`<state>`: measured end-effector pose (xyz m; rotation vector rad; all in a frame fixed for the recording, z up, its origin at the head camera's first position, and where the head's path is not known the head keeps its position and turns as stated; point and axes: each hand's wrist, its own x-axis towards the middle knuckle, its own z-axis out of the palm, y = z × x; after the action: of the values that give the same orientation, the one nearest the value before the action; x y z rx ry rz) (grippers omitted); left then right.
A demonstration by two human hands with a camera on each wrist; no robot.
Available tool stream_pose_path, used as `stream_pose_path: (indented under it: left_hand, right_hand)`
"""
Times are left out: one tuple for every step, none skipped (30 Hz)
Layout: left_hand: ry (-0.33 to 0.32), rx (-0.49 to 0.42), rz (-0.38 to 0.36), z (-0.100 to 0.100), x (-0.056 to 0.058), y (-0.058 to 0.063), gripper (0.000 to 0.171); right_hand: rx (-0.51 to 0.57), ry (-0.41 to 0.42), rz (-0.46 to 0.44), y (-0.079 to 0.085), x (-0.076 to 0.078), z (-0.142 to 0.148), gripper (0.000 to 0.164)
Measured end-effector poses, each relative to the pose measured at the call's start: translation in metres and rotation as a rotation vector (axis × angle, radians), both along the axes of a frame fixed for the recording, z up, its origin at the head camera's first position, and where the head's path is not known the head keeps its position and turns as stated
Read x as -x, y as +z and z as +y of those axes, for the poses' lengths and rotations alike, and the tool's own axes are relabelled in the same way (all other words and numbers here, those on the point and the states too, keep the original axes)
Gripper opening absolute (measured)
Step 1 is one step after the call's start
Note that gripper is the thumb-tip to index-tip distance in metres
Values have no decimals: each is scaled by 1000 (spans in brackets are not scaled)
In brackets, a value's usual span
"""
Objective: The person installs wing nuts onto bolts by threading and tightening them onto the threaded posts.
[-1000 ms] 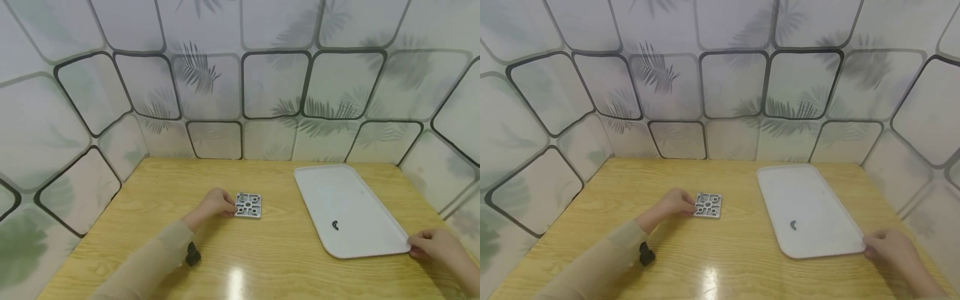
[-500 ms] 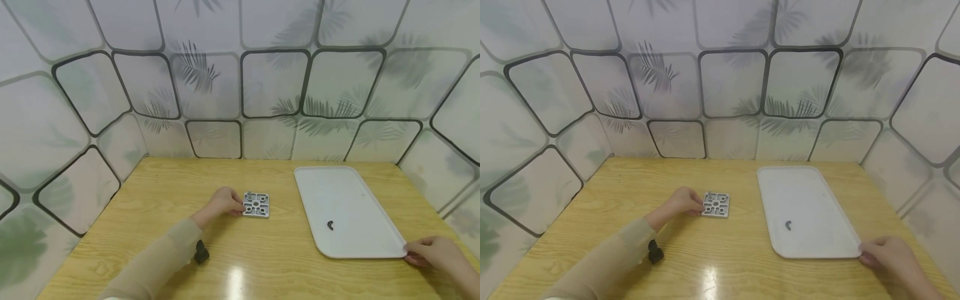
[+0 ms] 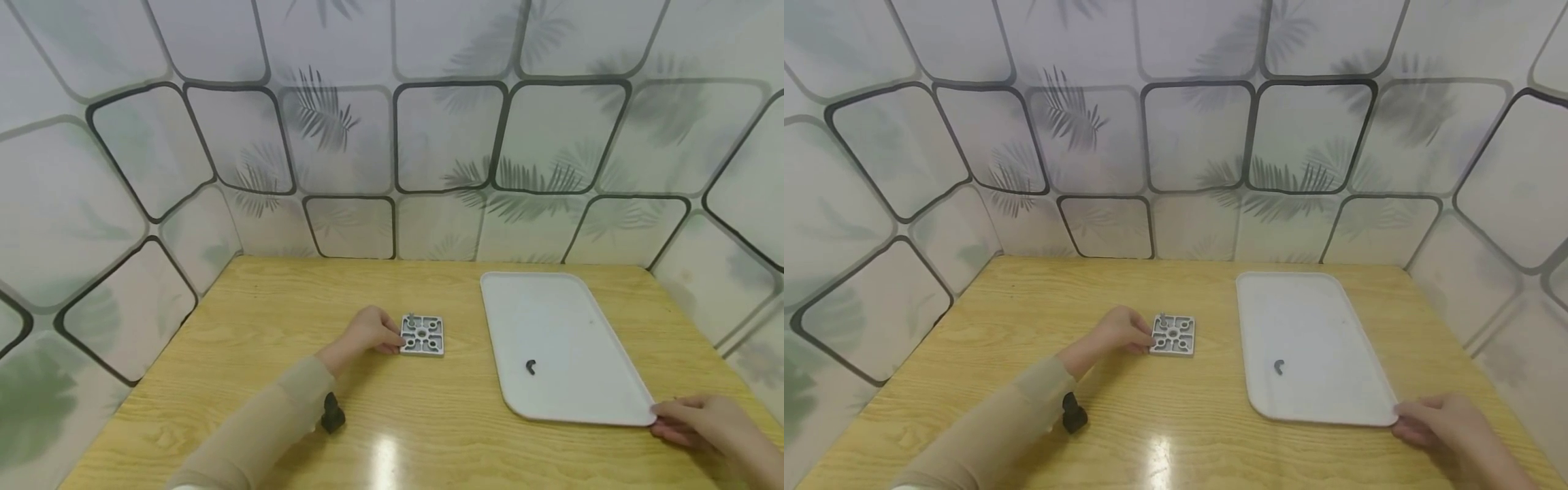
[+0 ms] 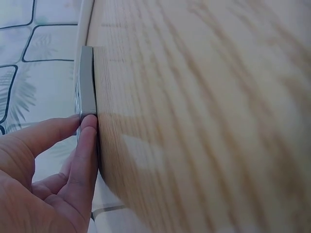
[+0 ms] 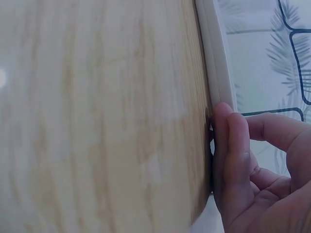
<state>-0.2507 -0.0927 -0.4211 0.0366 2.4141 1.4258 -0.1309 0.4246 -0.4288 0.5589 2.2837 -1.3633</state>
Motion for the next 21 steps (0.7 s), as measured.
stream_pose_path:
  left_hand:
    - [-2, 0, -1, 0, 0, 0, 10]
    - [-3, 2, -2, 0, 0, 0, 10]
    - [-3, 3, -2, 0, 0, 0, 10]
    - [-3, 3, -2, 0, 0, 1, 10]
    - [-2, 0, -4, 1, 0, 1, 10]
    - [-2, -1, -3, 1, 0, 2, 10]
    - [-3, -1, -3, 0, -1, 2, 10]
    - [-3, 0, -2, 0, -1, 2, 10]
    - [-2, 0, -4, 0, -2, 2, 10]
    - [-2, 2, -4, 1, -2, 2, 10]
    - [0, 5, -6, 1, -3, 2, 10]
    - [2, 7, -9, 1, -3, 2, 10]
    - [6, 10, -11, 2, -3, 2, 10]
    - [7, 12, -9, 2, -4, 2, 10]
    - [10, 11, -12, 3, -4, 2, 10]
    - [9, 10, -10, 4, -4, 1, 11]
    - [10, 5, -12, 6, -4, 1, 11]
    - [8, 4, -10, 7, -4, 1, 11]
    - [7, 3, -7, 8, -4, 1, 12]
    - [5, 0, -5, 10, -4, 1, 12]
    - [6, -4, -7, 11, -4, 1, 12]
  right_hand:
    - [38, -13, -7, -1, 0, 1, 30]
    - [70, -27, -15, -1, 0, 1, 30]
    - [92, -38, -20, -2, 0, 2, 30]
    - [115, -48, -25, -3, 0, 3, 31]
    - [131, -54, -28, -4, 1, 3, 31]
    - [143, -52, -30, -4, 1, 4, 32]
    - [148, -56, -32, -5, 1, 4, 33]
    - [155, -63, -36, -5, 1, 5, 34]
    - [161, -64, -39, -5, 1, 5, 34]
    - [165, -65, -40, -6, 0, 6, 33]
    - [167, -69, -44, -6, 0, 6, 32]
    - [171, -70, -46, -7, 0, 6, 32]
    - [174, -74, -48, -7, -1, 7, 30]
    - [178, -78, -50, -8, -1, 7, 29]
    - [182, -80, -50, -8, -1, 7, 29]
    - [185, -81, -49, -8, -1, 8, 29]
    - [188, -81, -46, -7, -1, 8, 30]
    - [196, -77, -42, -7, -2, 9, 31]
    - [203, -73, -38, -7, -1, 10, 31]
    - [208, -67, -36, -7, -1, 10, 32]
    - [213, -59, -33, -6, -1, 11, 33]
